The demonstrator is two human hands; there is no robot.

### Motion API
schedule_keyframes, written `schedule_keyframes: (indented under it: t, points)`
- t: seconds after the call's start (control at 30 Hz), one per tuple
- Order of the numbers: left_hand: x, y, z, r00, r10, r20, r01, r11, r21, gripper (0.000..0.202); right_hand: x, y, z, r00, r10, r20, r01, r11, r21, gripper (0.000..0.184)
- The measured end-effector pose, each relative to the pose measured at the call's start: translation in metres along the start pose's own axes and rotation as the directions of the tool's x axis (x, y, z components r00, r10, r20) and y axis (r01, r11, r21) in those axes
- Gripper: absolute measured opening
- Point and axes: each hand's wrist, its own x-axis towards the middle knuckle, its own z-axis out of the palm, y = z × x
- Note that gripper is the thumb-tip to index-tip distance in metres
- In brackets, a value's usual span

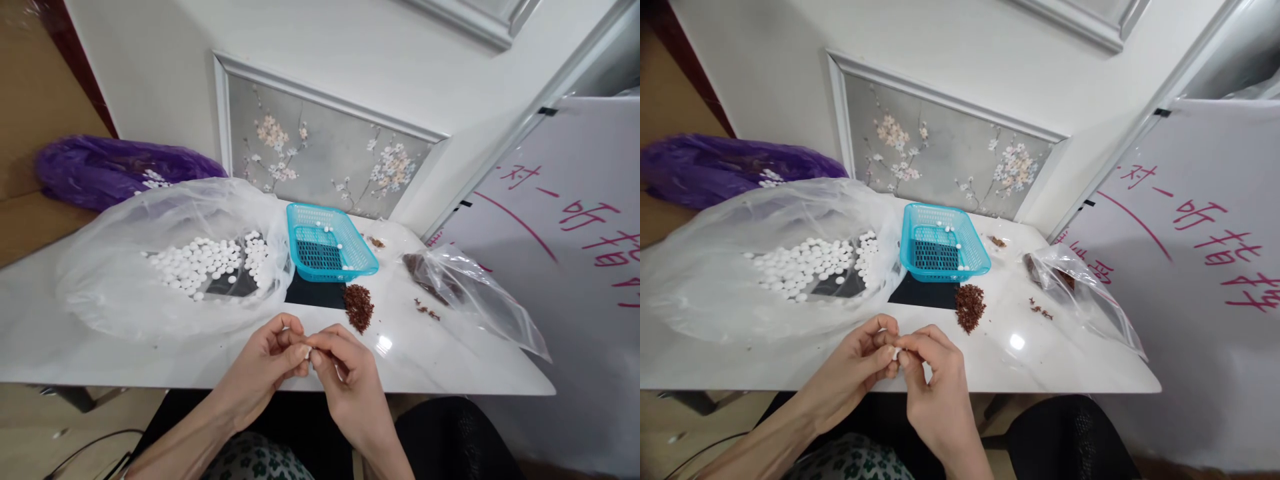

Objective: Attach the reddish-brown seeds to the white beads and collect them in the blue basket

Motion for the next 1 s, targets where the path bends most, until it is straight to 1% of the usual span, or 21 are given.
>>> schedule_keyframes:
  t: [0.1,0.2,0.27,0.3,0.33,0.37,0.4,0.43,0.47,0.5,0.53,0.57,0.6,0.63,0.67,0.73,0.83,0.93,1.0]
  points:
    - [0.0,-0.002,0.001,1.0,0.009,0.004,-0.009,1.0,0.013,0.023,0.0,-0.001,0.001,1.0,-0.021,-0.009,0.02,0.999,-0.048,0.021]
    - [-0.001,-0.002,0.002,0.999,0.04,-0.031,-0.037,0.997,0.071,0.019,0.003,0.0,-0.001,1.0,-0.023,0.007,0.023,0.997,-0.073,0.019]
    - [-0.002,0.006,0.001,0.992,0.117,-0.049,-0.103,0.968,0.227,0.018,0.008,0.003,-0.006,0.999,-0.034,0.004,0.034,0.994,-0.105,0.015]
    - [-0.002,0.013,-0.001,0.982,0.18,-0.054,-0.149,0.921,0.359,0.019,0.012,0.004,-0.01,0.999,-0.044,-0.015,0.042,0.991,-0.128,0.013]
    - [-0.001,0.022,-0.004,0.964,0.261,-0.05,-0.199,0.833,0.517,0.02,0.017,0.006,-0.015,0.998,-0.05,-0.045,0.042,0.987,-0.154,0.012]
    - [0.0,0.033,-0.009,0.935,0.352,-0.036,-0.236,0.697,0.677,0.021,0.024,0.007,-0.02,0.995,-0.052,-0.081,0.037,0.983,-0.179,0.012]
    - [0.002,0.044,-0.016,0.897,0.442,-0.011,-0.244,0.515,0.822,0.022,0.032,0.008,-0.026,0.992,-0.043,-0.119,0.019,0.98,-0.197,0.013]
    - [0.004,0.055,-0.023,0.846,0.531,0.035,-0.235,0.314,0.92,0.023,0.04,0.009,-0.032,0.988,-0.027,-0.154,-0.006,0.977,-0.212,0.014]
    - [0.008,0.065,-0.032,0.808,0.583,0.086,-0.2,0.134,0.971,0.024,0.05,0.01,-0.037,0.983,-0.015,-0.181,-0.027,0.973,-0.23,0.015]
    - [0.011,0.073,-0.041,0.787,0.603,0.126,-0.147,-0.014,0.989,0.027,0.06,0.012,-0.042,0.978,-0.009,-0.21,-0.045,0.966,-0.254,0.016]
    - [0.016,0.079,-0.05,0.804,0.575,0.151,-0.09,-0.134,0.987,0.029,0.07,0.015,-0.047,0.972,-0.021,-0.236,-0.049,0.957,-0.285,0.017]
    - [0.02,0.082,-0.057,0.833,0.529,0.16,-0.039,-0.233,0.972,0.032,0.08,0.018,-0.051,0.965,-0.048,-0.257,-0.037,0.948,-0.315,0.017]
    - [0.023,0.084,-0.064,0.865,0.477,0.154,0.004,-0.313,0.95,0.035,0.09,0.022,-0.054,0.961,-0.061,-0.27,-0.035,0.941,-0.335,0.019]
    - [0.026,0.083,-0.068,0.893,0.427,0.139,0.034,-0.373,0.927,0.039,0.097,0.026,-0.057,0.956,-0.065,-0.285,-0.041,0.935,-0.352,0.021]
    - [0.029,0.082,-0.071,0.912,0.392,0.124,0.054,-0.413,0.909,0.044,0.103,0.031,-0.06,0.95,-0.069,-0.304,-0.05,0.928,-0.368,0.025]
    - [0.03,0.077,-0.074,0.925,0.365,0.106,0.074,-0.446,0.892,0.052,0.108,0.038,-0.065,0.941,-0.066,-0.332,-0.072,0.92,-0.386,0.032]
    - [0.03,0.073,-0.076,0.921,0.376,0.105,0.074,-0.431,0.899,0.053,0.101,0.042,-0.076,0.933,-0.042,-0.357,-0.111,0.911,-0.396,0.033]
    - [0.031,0.073,-0.085,0.918,0.386,0.09,0.083,-0.41,0.908,0.051,0.084,0.038,-0.088,0.925,-0.012,-0.38,-0.161,0.893,-0.42,0.032]
    - [0.034,0.073,-0.094,0.907,0.415,0.067,0.091,-0.351,0.932,0.05,0.07,0.036,-0.095,0.925,0.005,-0.381,-0.189,0.874,-0.447,0.029]
